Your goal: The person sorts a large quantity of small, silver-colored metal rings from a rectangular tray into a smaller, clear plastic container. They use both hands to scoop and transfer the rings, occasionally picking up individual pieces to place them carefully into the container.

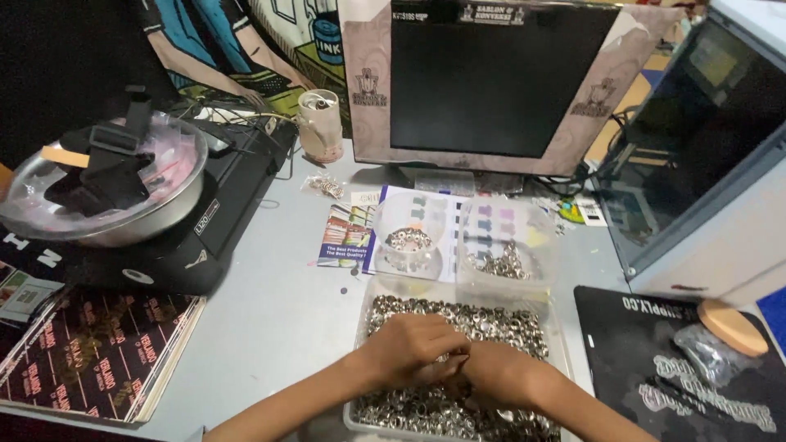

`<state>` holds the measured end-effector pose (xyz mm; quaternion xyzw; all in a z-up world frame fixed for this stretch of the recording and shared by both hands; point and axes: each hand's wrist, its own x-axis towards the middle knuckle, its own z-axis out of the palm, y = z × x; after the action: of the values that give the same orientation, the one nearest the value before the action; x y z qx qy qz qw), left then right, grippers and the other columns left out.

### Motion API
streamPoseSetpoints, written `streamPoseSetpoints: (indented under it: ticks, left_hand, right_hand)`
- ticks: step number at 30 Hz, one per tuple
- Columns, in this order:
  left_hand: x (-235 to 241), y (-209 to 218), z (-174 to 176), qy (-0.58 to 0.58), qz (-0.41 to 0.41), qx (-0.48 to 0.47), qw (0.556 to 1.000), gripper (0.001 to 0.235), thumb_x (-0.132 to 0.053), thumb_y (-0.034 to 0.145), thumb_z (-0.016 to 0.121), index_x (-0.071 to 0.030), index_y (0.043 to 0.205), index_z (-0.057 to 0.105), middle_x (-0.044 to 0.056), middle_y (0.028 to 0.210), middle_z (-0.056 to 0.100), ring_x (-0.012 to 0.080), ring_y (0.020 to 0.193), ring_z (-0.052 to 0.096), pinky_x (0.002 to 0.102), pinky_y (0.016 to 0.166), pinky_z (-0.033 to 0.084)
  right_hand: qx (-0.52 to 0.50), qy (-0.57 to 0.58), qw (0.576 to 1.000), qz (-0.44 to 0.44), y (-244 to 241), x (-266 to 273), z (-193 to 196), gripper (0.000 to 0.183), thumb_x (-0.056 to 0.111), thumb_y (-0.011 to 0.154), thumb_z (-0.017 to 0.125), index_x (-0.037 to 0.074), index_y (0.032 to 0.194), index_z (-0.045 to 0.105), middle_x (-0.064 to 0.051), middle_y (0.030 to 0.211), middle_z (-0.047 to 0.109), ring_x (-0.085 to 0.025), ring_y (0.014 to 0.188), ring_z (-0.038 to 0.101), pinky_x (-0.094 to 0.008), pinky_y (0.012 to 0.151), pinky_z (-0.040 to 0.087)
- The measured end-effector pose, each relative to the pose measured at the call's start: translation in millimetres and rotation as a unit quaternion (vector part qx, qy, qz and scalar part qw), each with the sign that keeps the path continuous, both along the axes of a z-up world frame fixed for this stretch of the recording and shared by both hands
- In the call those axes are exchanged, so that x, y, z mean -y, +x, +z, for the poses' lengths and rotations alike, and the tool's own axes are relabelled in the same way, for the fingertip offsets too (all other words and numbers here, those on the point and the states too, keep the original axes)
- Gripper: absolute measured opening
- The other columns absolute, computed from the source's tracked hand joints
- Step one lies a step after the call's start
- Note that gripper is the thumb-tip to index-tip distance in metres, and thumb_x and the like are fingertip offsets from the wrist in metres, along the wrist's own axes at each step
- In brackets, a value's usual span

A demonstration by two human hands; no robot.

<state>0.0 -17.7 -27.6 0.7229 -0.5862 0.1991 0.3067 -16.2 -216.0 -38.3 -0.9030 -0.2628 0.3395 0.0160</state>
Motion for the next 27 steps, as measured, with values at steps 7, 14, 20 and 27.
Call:
streamPoseSetpoints:
  ticks: [7,14,20,27]
  left_hand:
    - [1.5,8.9,-0.6,0.342,0.144,-0.289,0.882,0.006,-0.005,0.093,0.057,-0.006,0.091,0.063,0.008,0.082,0.068,0.024,0.083,0.068,0.039,0.075,0.062]
    - [2.9,15.2,-31.8,0.379,0.099,-0.19,0.9,0.023,-0.029,0.097,0.061,-0.006,0.092,0.062,0.012,0.086,0.065,0.0353,0.076,0.064,0.052,0.065,0.052]
    - [2.1,14.7,-36.3,0.386,0.097,-0.163,0.903,0.047,-0.05,0.097,0.056,-0.003,0.102,0.064,0.017,0.094,0.067,0.0421,0.084,0.064,0.057,0.065,0.047]
    - [-0.4,8.6,6.2,0.227,0.224,-0.33,0.889,0.026,-0.03,0.098,0.062,-0.016,0.078,0.054,0.005,0.077,0.063,0.0255,0.073,0.061,0.043,0.068,0.05]
  right_hand:
    - [0.135,-0.189,0.972,-0.023,8.9,-0.5,-27.3,0.019,0.005,0.098,0.065,0.013,0.115,0.068,-0.016,0.114,0.066,-0.024,0.083,0.073,-0.034,0.062,0.065]
    - [0.179,-0.072,0.981,-0.018,23.3,-6.8,-30.2,0.017,0.032,0.101,0.059,0.018,0.106,0.067,-0.01,0.101,0.064,-0.028,0.088,0.066,-0.046,0.072,0.059]
    - [0.249,0.03,0.968,-0.005,27.2,-0.9,-40.9,0.021,0.027,0.09,0.061,0.02,0.11,0.065,-0.012,0.1,0.057,-0.038,0.08,0.064,-0.056,0.061,0.053]
    - [0.362,0.211,0.904,-0.081,21.5,-12.4,-1.2,0.012,0.021,0.088,0.07,0.024,0.098,0.076,0.002,0.092,0.073,-0.019,0.06,0.072,-0.036,0.05,0.064]
